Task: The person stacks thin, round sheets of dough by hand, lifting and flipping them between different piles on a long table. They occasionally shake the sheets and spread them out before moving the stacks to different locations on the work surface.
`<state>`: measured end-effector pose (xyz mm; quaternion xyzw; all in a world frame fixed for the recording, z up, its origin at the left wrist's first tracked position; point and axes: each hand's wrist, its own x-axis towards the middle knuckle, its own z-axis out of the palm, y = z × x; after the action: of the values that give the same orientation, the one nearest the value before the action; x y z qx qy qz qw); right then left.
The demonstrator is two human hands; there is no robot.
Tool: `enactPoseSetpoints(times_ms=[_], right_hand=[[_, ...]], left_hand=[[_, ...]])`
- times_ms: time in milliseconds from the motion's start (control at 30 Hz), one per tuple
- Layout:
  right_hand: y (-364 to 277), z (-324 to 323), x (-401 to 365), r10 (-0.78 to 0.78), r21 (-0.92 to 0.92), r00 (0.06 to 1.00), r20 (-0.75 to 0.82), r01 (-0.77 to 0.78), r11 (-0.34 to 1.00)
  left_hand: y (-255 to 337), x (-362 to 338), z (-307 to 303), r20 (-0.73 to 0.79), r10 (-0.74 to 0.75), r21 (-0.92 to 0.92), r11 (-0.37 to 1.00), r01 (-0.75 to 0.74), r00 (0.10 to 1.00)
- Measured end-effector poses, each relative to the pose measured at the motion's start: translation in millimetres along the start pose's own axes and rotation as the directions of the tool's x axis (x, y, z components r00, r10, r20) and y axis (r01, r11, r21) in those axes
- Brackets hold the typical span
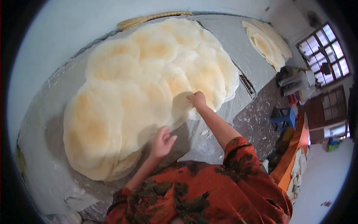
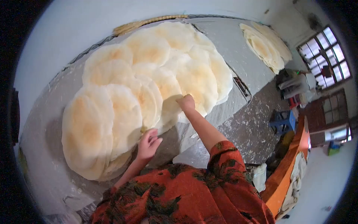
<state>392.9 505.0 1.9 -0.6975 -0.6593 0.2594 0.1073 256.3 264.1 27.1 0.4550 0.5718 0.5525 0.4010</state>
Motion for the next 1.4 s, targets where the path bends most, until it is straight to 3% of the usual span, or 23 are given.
enactPoseSetpoints(times_ms=[67, 100, 167, 200, 267, 300, 333, 400, 467, 500, 533, 733, 833, 900, 1000, 1100, 1133, 1200, 1233, 1267, 1300, 1333, 1400], right_hand=[[-1, -4, 9, 0.118, 0.484, 0.853, 0.509, -0.396, 0.78], [3, 3, 9, 0.112, 0.479, 0.845, 0.522, -0.4, 0.782], [11, 19, 9, -0.223, 0.72, 0.728, 0.649, -0.492, 0.49], [2, 9, 2, -0.237, 0.715, 0.716, 0.656, -0.49, 0.498], [-23, -20, -20, -0.6, 0.832, 0.592, 0.538, -0.485, 0.268], [-13, -8, -10, -0.736, 0.594, 0.395, 0.55, -0.804, 0.012], [-13, 2, -9, -0.748, 0.579, 0.368, 0.552, -0.815, 0.027], [-21, 26, -7, -0.388, 0.732, 0.642, 0.661, -0.664, 0.149], [-32, 45, 0, -0.4, 0.699, 0.612, 0.682, -0.706, 0.113], [-38, 55, 1, -0.457, 0.685, 0.58, 0.675, -0.723, 0.093], [-52, 53, -4, -0.512, 0.669, 0.546, 0.663, -0.74, 0.078], [-90, -26, -23, -0.565, 0.658, 0.459, 0.686, -0.724, 0.21], [-91, -52, -22, -0.654, 0.711, 0.394, 0.646, -0.621, 0.329], [-97, -78, -21, -0.701, 0.755, 0.364, 0.613, -0.532, 0.384], [-86, -108, -16, -0.629, 0.701, 0.405, 0.663, -0.631, 0.333], [-33, -83, 14, -0.682, 0.556, 0.296, 0.668, -0.808, 0.194], [9, -42, 29, -0.753, 0.861, 0.445, 0.485, -0.396, 0.32], [15, -33, 23, -0.842, 0.925, 0.48, 0.245, 0.143, 0.351], [6, -32, 18, -0.709, 0.877, 0.515, 0.481, -0.289, 0.385], [5, -40, 17, -0.64, 0.784, 0.466, 0.611, -0.464, 0.412], [-5, -57, 9, -0.555, 0.664, 0.405, 0.727, -0.622, 0.415], [0, -61, 12, -0.548, 0.667, 0.416, 0.725, -0.623, 0.409], [1, -62, 16, -0.538, 0.667, 0.433, 0.723, -0.64, 0.381]], left_hand=[[-3, 31, 17, -0.061, 0.082, 0.193, 0.979, -0.069, 0.995], [-5, 42, 22, -0.115, 0.074, 0.249, 0.967, -0.044, 0.991], [0, 65, 22, -0.185, 0.076, 0.312, 0.95, -0.015, 0.98], [7, 77, 19, -0.217, -0.039, 0.175, 0.981, 0.078, 0.975], [6, 98, 16, -0.257, -0.152, 0.039, 0.985, 0.168, 0.954], [-6, 109, 16, -0.297, -0.208, 0.056, 0.971, 0.234, 0.932], [-3, 117, 16, -0.338, -0.264, 0.07, 0.95, 0.304, 0.903], [-5, 129, 22, -0.409, -0.179, 0.211, 0.936, 0.283, 0.895], [-21, 147, 26, -0.442, -0.154, 0.253, 0.924, 0.288, 0.884], [2, 153, 27, -0.344, -0.396, 0.195, 0.857, 0.477, 0.852], [-2, 157, 33, -0.376, -0.39, 0.197, 0.853, 0.484, 0.84], [30, 162, 75, -0.601, -0.103, 0.313, 0.882, 0.352, 0.793], [66, 161, 88, -0.676, -0.122, 0.062, 0.973, 0.222, 0.727], [64, 170, 96, -0.719, -0.013, 0.137, 0.978, 0.16, 0.695], [65, 164, 111, -0.734, 0.087, 0.198, 0.976, 0.09, 0.673], [58, 149, 132, -0.665, 0.099, 0.268, 0.957, 0.112, 0.74], [42, 148, 143, -0.487, -0.035, 0.108, 0.989, 0.099, 0.873], [33, 143, 150, -0.248, -0.117, -0.053, 0.993, 0.107, 0.962], [32, 141, 148, -0.335, -0.17, 0.133, 0.965, 0.225, 0.927], [31, 140, 143, -0.43, -0.201, 0.3, 0.888, 0.349, 0.88], [53, 137, 117, -0.289, -0.335, 0.198, 0.895, 0.399, 0.897], [41, 134, 107, -0.275, -0.338, 0.198, 0.896, 0.397, 0.9], [11, 139, 96, -0.661, 0.001, 0.377, 0.865, 0.331, 0.751]])
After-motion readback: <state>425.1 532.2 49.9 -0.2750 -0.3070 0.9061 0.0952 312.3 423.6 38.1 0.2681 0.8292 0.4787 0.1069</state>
